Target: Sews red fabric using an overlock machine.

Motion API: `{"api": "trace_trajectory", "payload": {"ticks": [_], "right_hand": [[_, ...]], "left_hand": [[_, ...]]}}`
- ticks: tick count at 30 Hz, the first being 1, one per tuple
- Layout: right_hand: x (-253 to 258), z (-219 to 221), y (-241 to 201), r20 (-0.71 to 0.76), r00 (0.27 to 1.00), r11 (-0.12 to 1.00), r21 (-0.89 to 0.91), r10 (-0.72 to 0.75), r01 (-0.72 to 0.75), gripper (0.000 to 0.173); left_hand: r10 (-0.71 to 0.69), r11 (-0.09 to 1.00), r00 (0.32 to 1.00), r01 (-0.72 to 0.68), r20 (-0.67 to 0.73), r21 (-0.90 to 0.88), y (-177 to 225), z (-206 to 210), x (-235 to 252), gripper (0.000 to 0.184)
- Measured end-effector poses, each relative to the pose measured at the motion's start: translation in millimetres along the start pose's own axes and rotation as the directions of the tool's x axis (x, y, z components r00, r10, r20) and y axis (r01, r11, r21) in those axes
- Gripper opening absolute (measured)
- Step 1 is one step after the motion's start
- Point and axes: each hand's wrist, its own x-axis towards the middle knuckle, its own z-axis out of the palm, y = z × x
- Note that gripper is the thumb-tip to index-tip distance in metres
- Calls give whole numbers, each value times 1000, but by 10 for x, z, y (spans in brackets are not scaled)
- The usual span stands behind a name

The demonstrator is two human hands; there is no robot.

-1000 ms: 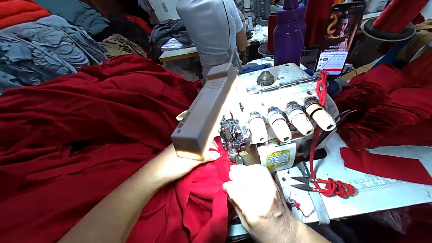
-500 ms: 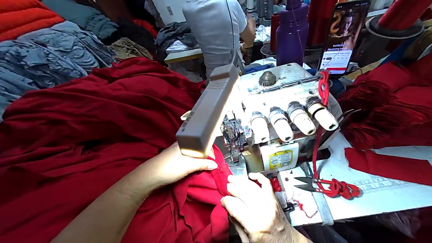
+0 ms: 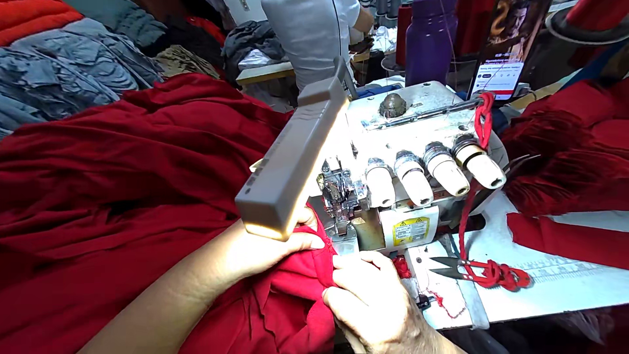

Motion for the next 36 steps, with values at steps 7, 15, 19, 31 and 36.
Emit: {"api": "trace_trajectory", "payload": {"ticks": [7, 15, 19, 31, 36], "right_hand": [[134, -162, -80, 64, 998, 989, -147, -23, 33, 19], [303, -225, -290, 321, 944, 989, -148, 76, -29, 17], [271, -168, -368, 358, 916, 966, -240, 182, -98, 16], [297, -122, -451, 347, 906, 935, -331, 244, -125, 17], [296, -92, -430, 294, 932, 929, -358, 210, -96, 17]], "left_hand": [[26, 997, 999, -28, 26, 76, 72, -18, 1, 14], [-88, 961, 996, 80, 18, 263, 402, -48, -2, 15], [-283, 948, 956, 267, 73, 177, 635, -123, 57, 16], [-54, 998, 997, 55, -51, 21, -93, -156, -66, 7], [-193, 971, 981, 193, -12, 139, 69, -58, 54, 12]]}}
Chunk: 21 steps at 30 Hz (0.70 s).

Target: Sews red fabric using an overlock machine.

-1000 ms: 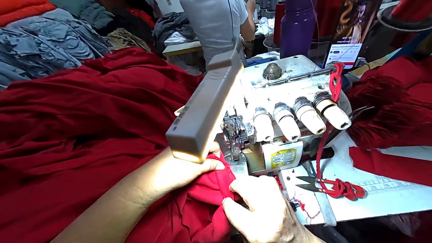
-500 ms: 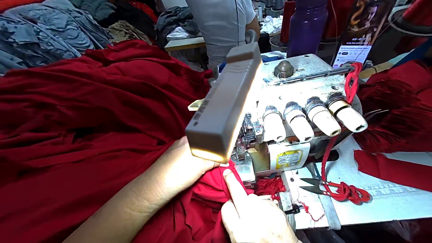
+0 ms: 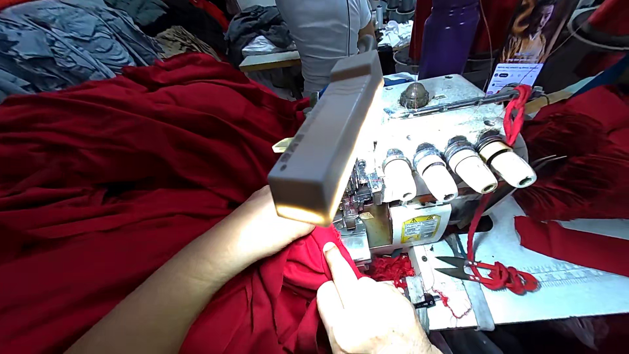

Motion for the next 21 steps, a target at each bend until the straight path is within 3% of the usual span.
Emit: {"api": "trace_trajectory", "payload": {"ticks": [5, 7, 9, 11, 12, 13, 15, 18, 21], "right_hand": [[-6, -104, 31, 7, 1000, 999, -27, 27, -27, 14], [-46, -223, 53, 50, 997, 998, -21, 64, -63, 15], [-99, -300, 98, 55, 996, 997, -20, 77, -76, 15], [-121, -328, 138, 69, 994, 997, -16, 82, -81, 16], [-117, -338, 146, 85, 992, 996, -12, 91, -90, 17], [-105, -342, 151, 92, 991, 995, -9, 100, -100, 17], [-69, -309, 163, 82, 990, 993, 5, 118, -119, 19], [0, -205, 190, 48, 990, 991, 0, 133, -133, 21], [81, -180, 189, 90, 982, 986, 22, 163, -166, 23]], "left_hand": [[-10, 1000, 1000, 10, 26, 11, 27, -15, 36, 15], [-99, 994, 989, 93, 110, 64, 392, -111, 3, 14], [-295, 955, 914, 278, 279, 101, 945, -288, 19, 17], [-232, 972, 954, 220, 190, 82, 857, -187, -10, 17], [-83, 995, 996, 81, 21, 65, 562, -3, -22, 17], [-6, 1000, 996, 8, -90, 24, 368, 127, -5, 19], [27, 999, 984, -30, -174, -13, 232, 215, 35, 18], [25, 999, 972, -19, -233, 30, 225, 227, 100, 11], [-119, 993, 987, 121, -106, 13, 369, 89, 167, 16]]}}
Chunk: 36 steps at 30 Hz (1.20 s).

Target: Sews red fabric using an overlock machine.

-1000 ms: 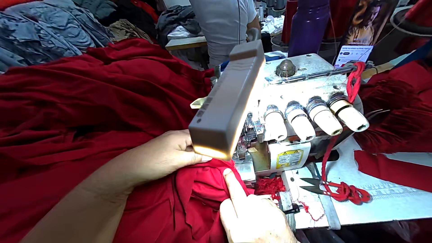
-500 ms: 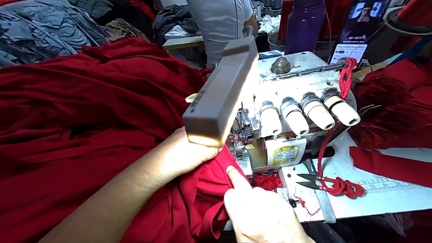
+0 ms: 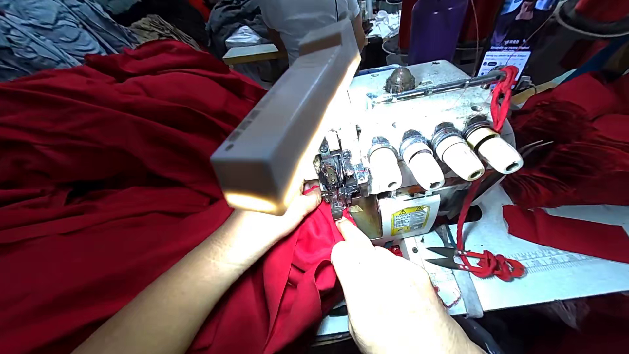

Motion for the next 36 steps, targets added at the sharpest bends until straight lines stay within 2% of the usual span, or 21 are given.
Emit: {"api": "trace_trajectory", "payload": {"ticks": [2, 4, 7, 11, 12, 14, 16, 18, 20, 24, 28, 36], "right_hand": [[7, 21, 5, -15, 1000, 1000, 26, 1, 0, 23], [-9, 70, 23, -68, 998, 1000, 26, -14, 16, 21], [-28, 130, 41, -136, 990, 999, 45, -22, 28, 19], [-102, 243, 95, -255, 964, 995, 37, -78, 91, 14], [-123, 268, 115, -281, 955, 993, 45, -95, 112, 14], [-159, 315, 117, -325, 941, 987, 83, -100, 134, 14], [-184, 357, 44, -326, 944, 985, 141, -47, 98, 15], [-184, 381, -34, -339, 940, 990, 120, -27, 71, 20], [-154, 363, -70, -329, 944, 997, 59, -35, 58, 22], [-150, 277, -72, -278, 960, 994, 98, -20, 49, 20], [-219, 214, 7, -233, 972, 985, 165, -16, 56, 19], [-164, 391, 190, -397, 913, 943, 258, -97, 212, 17]], "left_hand": [[64, 998, 995, -65, -74, -17, -57, 42, 10, 14], [61, 992, 987, -77, -150, -101, 56, 56, -40, 8], [48, 993, 979, -68, -198, -95, 72, 98, -53, 5], [55, 996, 970, -71, -238, -57, 90, 138, -142, 15], [21, 994, 982, -40, -186, -99, 156, 85, -221, 21], [25, 988, 978, -56, -208, -145, 129, 135, -422, 34], [66, 984, 926, -122, -371, -128, 24, 393, -607, 47], [71, 976, 879, -160, -471, -151, 15, 598, -718, 41], [108, 979, 844, -183, -526, -91, -20, 719, -716, 37], [150, 980, 850, -197, -505, -41, -109, 716, -677, 39], [124, 977, 875, -189, -467, -95, 3, 638, -703, 39], [163, 982, 862, -190, -479, -9, -144, 697, -617, 45]]}}
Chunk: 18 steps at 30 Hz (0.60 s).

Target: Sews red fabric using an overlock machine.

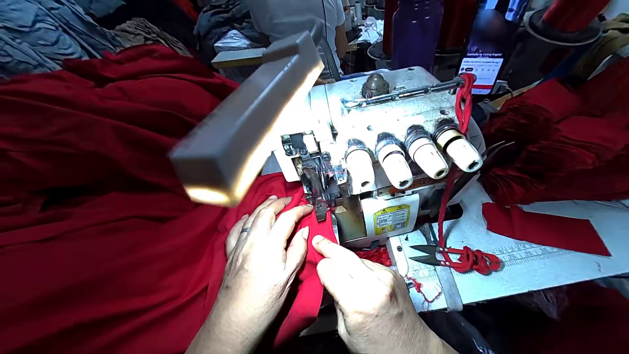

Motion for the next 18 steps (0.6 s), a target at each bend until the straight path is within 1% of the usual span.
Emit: {"api": "trace_trajectory", "payload": {"ticks": [2, 7, 12, 14, 16, 18], "right_hand": [[39, -3, 12, -2, 1000, 1000, 7, 5, -5, 16], [71, 0, 31, 9, 1000, 1000, 11, 19, -19, 15], [87, 15, 43, 0, 1000, 1000, 18, 17, -17, 16], [90, 0, 69, 28, 1000, 999, 33, 8, -9, 19], [83, -17, 103, 53, 999, 998, 56, -8, 5, 21], [81, -14, 150, 49, 998, 996, 91, -29, 25, 21]], "left_hand": [[16, 1000, 1000, -16, 20, 9, -20, -11, 55, 44], [-3, 1000, 995, 2, 100, 5, -38, -57, 159, 47], [43, 999, 994, -42, 103, -14, -94, -59, 151, 50], [35, 995, 996, -27, 81, -97, -103, -81, 121, 49], [18, 975, 1000, -16, 10, -223, -95, -150, 40, 39], [35, 960, 997, -52, -63, -277, -112, -257, -78, 30]]}}
